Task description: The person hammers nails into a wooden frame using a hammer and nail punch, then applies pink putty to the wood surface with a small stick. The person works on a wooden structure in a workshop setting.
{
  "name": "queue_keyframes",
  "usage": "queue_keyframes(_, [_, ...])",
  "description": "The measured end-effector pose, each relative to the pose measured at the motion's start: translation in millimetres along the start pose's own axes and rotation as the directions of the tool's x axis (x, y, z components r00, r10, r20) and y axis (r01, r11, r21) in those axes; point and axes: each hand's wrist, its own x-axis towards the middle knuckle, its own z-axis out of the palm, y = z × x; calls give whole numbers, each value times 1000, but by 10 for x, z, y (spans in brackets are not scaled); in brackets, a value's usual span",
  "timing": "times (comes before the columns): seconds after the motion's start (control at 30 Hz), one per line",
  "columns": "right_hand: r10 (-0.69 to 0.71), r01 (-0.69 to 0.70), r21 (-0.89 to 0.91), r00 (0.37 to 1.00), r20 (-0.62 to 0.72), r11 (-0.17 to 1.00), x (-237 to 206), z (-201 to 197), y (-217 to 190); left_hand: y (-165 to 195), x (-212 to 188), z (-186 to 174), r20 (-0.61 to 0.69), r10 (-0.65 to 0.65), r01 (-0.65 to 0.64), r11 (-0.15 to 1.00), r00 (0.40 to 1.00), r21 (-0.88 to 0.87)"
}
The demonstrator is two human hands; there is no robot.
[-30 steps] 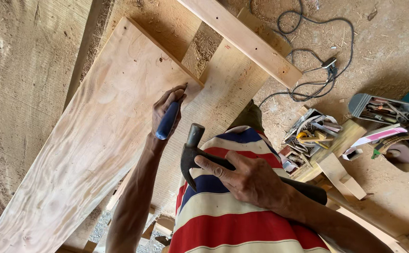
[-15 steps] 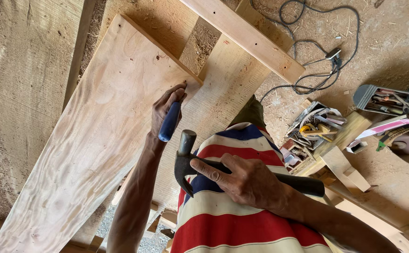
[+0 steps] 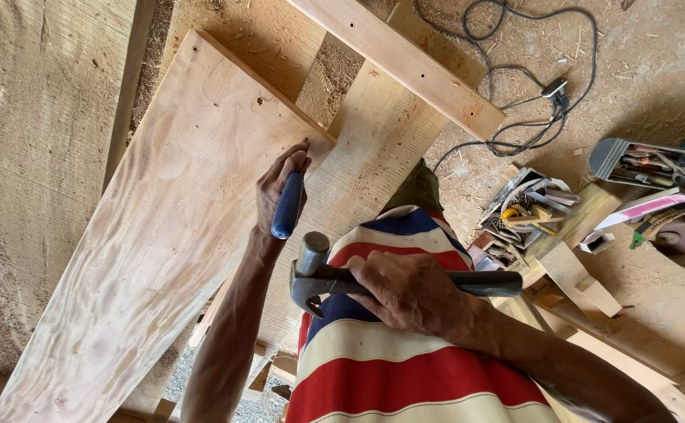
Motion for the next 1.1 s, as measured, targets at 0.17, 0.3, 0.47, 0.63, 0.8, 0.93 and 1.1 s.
queue_keyframes(0.17, [28, -27, 51, 999, -24, 998, -51, -13, -63, 44, 20, -12, 3, 9, -9, 1000, 1000, -17])
queue_keyframes(0.3, [-135, 156, 168, 982, -131, 973, 5, -162, -233, 58, -10, -1, 15, -6, 6, 1000, 1000, 30])
queue_keyframes(0.47, [-105, 106, -1, 978, -181, 994, 250, -305, -306, 23, 31, 0, 86, -29, 24, 998, 996, 57])
queue_keyframes(0.63, [91, -88, 30, 991, -100, 996, 316, -234, -188, 58, 81, 8, 33, 5, -7, 996, 999, 88])
queue_keyframes(0.8, [-11, 12, 7, 978, -208, 1000, 127, -131, -109, 164, 60, -3, 68, -19, 12, 995, 997, 96])
queue_keyframes(0.93, [107, -110, -30, 990, -97, 993, -18, -75, 30, 175, 107, -2, 45, 48, -56, 981, 998, 188])
queue_keyframes(1.1, [183, -183, 6, 983, 17, 983, -350, -23, 155, 58, 85, -47, 23, 55, -56, 997, 998, 49])
